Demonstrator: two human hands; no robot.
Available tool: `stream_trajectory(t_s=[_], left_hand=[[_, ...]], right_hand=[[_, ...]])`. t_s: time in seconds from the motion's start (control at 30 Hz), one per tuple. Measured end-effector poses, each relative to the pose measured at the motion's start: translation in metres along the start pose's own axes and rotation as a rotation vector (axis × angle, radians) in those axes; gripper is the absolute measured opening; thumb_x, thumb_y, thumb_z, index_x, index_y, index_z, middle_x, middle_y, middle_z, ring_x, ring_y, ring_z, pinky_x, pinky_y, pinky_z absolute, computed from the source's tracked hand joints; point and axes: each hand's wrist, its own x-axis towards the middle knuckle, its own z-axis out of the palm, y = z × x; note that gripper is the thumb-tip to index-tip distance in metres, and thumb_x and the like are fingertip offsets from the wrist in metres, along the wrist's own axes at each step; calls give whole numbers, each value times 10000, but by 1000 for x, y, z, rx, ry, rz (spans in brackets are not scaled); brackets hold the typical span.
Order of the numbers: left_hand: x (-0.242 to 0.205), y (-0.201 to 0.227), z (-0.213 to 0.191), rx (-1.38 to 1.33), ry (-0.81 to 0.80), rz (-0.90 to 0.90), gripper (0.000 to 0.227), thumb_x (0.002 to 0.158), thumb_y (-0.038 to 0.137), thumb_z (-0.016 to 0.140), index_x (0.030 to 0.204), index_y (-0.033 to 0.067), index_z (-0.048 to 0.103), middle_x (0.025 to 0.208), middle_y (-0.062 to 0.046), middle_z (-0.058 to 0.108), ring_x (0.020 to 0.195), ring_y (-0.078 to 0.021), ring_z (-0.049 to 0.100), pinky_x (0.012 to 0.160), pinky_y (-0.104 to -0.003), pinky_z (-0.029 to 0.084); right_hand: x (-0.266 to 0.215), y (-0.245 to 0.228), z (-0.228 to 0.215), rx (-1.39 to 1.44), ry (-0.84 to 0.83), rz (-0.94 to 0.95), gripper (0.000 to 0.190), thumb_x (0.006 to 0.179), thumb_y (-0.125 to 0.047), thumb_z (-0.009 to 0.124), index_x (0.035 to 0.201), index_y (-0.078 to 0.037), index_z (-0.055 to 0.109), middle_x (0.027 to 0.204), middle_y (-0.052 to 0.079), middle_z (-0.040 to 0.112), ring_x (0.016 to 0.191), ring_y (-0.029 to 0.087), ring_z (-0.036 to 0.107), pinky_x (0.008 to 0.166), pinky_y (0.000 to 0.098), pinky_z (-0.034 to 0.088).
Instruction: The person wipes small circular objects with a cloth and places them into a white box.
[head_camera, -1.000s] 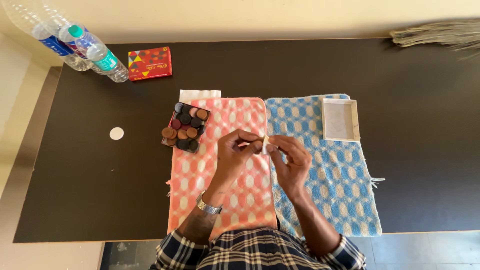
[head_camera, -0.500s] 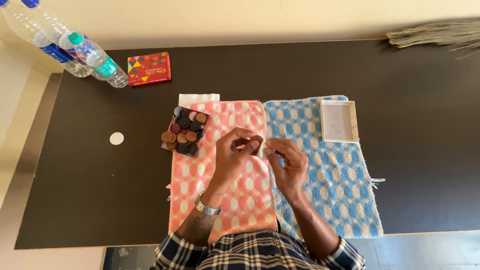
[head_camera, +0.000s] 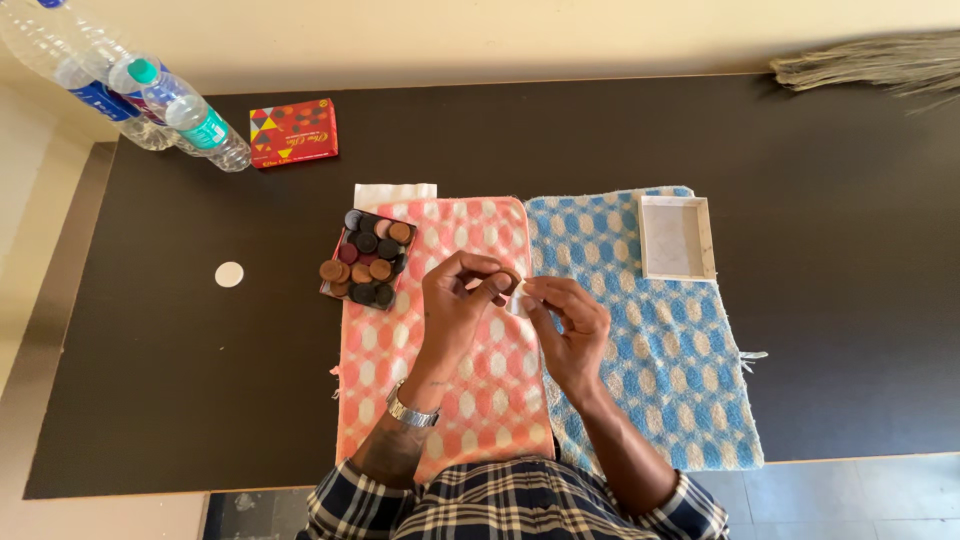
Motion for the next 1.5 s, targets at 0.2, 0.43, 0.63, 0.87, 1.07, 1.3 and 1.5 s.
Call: stream_trajectory(t_s=[0.2, 0.43, 0.63, 0.87, 1.07, 1.3, 1.5], left_hand=[[-5, -4, 7, -54, -118, -89, 212, 996, 58, 678, 1195, -14, 694, 1026, -80, 715, 903, -135, 720, 807, -305, 664], [-6, -10, 1, -73, -157, -184, 385, 959, 87, 739, 1320, -23, 665, 1126, -63, 706, 1019, -121, 681, 955, -298, 608], [-3, -16, -8, -210, -142, -263, 428, 928, 117, 803, 1314, -36, 697, 1099, -75, 694, 1004, -152, 657, 978, -333, 602], [1, -23, -18, -734, -155, -321, 496, 870, 155, 822, 1306, 1, 639, 1192, -102, 720, 1057, -185, 685, 972, -342, 570], [-8, -31, -4, -523, -175, -278, 498, 860, 106, 880, 1282, -34, 656, 1101, -69, 686, 1042, -156, 667, 1008, -327, 577], [-11, -18, 1, -148, -117, -115, 502, 842, 227, 874, 1258, -7, 717, 1075, -22, 681, 952, -120, 646, 887, -288, 572], [-9, -16, 0, -139, -168, -102, 481, 877, 255, 838, 1284, 22, 732, 1084, 6, 664, 962, -90, 620, 871, -253, 558]], right_hand=[[6, -5, -3, 75, 23, 2, 111, 966, 11, 696, 1069, 14, 737, 1099, 171, 748, 906, 176, 771, 754, 272, 663], [6, -13, -1, -100, 31, -22, 197, 926, 14, 738, 1117, 16, 687, 1080, 159, 762, 971, 217, 778, 836, 308, 664], [5, -6, -2, -260, 24, -143, 194, 909, 29, 769, 1086, -26, 710, 1099, 152, 764, 976, 219, 777, 827, 298, 667], [5, -7, -10, -105, 183, 102, 244, 895, 54, 745, 1134, 21, 708, 1095, 129, 723, 886, 180, 720, 710, 240, 627], [10, -14, -4, -182, 100, -178, 170, 913, 58, 728, 1062, -22, 709, 1170, 126, 707, 1062, 203, 741, 833, 302, 632], [11, -30, -7, -338, -20, -175, 268, 836, 61, 766, 1093, -16, 747, 1092, 130, 742, 969, 241, 751, 770, 341, 622], [11, -30, -6, -273, -60, -178, 242, 841, 63, 752, 1071, -13, 754, 1057, 134, 742, 919, 225, 760, 717, 308, 635]])
